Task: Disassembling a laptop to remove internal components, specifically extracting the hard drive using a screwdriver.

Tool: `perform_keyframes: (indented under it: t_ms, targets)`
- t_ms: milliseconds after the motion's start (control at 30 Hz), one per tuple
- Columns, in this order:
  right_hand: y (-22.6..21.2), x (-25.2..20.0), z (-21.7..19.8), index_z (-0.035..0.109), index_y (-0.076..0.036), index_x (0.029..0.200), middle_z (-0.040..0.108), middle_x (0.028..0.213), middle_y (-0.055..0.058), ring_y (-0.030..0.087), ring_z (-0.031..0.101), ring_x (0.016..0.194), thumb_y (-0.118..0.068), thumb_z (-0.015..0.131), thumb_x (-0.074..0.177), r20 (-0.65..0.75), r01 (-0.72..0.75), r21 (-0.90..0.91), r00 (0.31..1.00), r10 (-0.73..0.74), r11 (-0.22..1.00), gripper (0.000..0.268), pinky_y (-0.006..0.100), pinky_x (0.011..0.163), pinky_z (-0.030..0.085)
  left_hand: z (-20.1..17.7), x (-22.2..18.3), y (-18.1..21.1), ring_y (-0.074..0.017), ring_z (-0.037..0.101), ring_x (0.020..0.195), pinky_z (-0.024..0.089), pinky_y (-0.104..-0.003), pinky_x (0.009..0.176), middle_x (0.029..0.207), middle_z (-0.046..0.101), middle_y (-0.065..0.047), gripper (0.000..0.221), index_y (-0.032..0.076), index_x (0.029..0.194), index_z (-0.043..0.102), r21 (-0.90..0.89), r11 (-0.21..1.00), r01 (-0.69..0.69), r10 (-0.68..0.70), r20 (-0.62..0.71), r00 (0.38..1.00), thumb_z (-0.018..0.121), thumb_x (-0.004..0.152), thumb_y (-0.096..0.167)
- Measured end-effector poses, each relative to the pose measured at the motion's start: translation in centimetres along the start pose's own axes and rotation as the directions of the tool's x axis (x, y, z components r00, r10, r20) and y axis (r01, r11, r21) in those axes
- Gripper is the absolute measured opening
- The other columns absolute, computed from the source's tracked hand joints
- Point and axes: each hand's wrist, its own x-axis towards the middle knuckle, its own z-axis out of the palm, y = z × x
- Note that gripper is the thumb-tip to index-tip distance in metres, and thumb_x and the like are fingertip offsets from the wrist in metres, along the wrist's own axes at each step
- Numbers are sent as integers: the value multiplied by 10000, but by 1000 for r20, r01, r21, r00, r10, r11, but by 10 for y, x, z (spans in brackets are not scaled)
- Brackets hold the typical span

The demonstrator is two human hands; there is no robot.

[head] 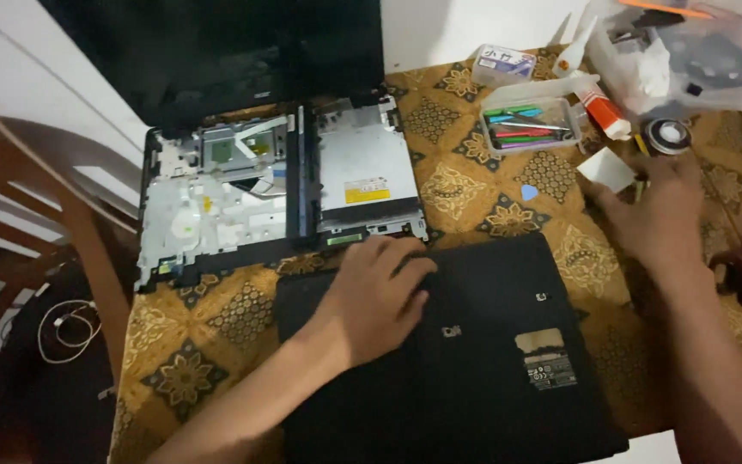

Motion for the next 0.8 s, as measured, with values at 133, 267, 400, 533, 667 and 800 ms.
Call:
perform_keyframes:
  t_ms: [133, 267, 400, 533, 667, 800]
  targets:
    - [-82, -31, -48, 691, -5, 1310, 706, 1212, 248, 403, 641, 1104, -219, 830, 857, 58, 398, 120, 912, -406, 910, 519, 504, 888, 508, -26, -25, -13, -352, 652, 1077, 516, -495, 936, 1195, 680, -170, 307, 14, 1209, 666, 6, 998, 59, -57, -155, 986, 709, 942, 158]
    - [-173, -76, -52, 681, -131, 1258, 663, 1279, 63, 216, 650, 1203, -222, 824, 781, 378, 559, 498, 548, -746, 663, 507, 383, 1128, 493, -38, -45, -26, -377, 617, 1175, 467, -497, 957, 1284, 642, -193, 592, 30, 1331, 592, -128, 991, 42, -48, -42, 998, 792, 866, 338]
    - [-201, -87, -38, 657, -120, 1330, 580, 1299, 118, 291, 688, 1101, -277, 767, 890, 424, 501, 607, 452, -785, 616, 480, 422, 864, 562, -35, -48, -19, -350, 612, 1163, 457, -499, 967, 1310, 658, -197, 814, 18, 1372, 582, -151, 981, 124, -111, 90, 990, 764, 813, 582]
    - [-197, -82, -30, 712, -10, 1202, 706, 1044, 216, 419, 735, 859, -110, 768, 827, 345, 434, 636, 580, -738, 638, 392, 526, 736, 634, -28, -50, -19, -416, 621, 977, 488, -464, 847, 1060, 693, -217, 495, 35, 1166, 708, -190, 976, 102, -113, -48, 992, 823, 820, 370]
    - [-144, -68, 8, 566, -47, 968, 497, 399, 44, 189, 476, 308, -179, 307, 1071, 258, 102, 823, 809, -528, 559, 308, 311, 441, 470, -25, -51, -23, -372, 624, 931, 482, -426, 802, 1023, 706, -178, 445, 54, 1109, 744, -232, 967, 107, -112, -7, 994, 829, 797, 359]
    - [-136, -75, 12, 329, -137, 1093, 310, 753, 5, 189, 482, 577, -233, 343, 1107, 149, -38, 973, 860, -489, 230, 98, 279, 545, 433, -24, -51, -25, -369, 623, 936, 480, -424, 790, 1015, 702, -173, 462, 64, 1101, 750, -207, 973, 100, -104, -7, 995, 847, 771, 373]
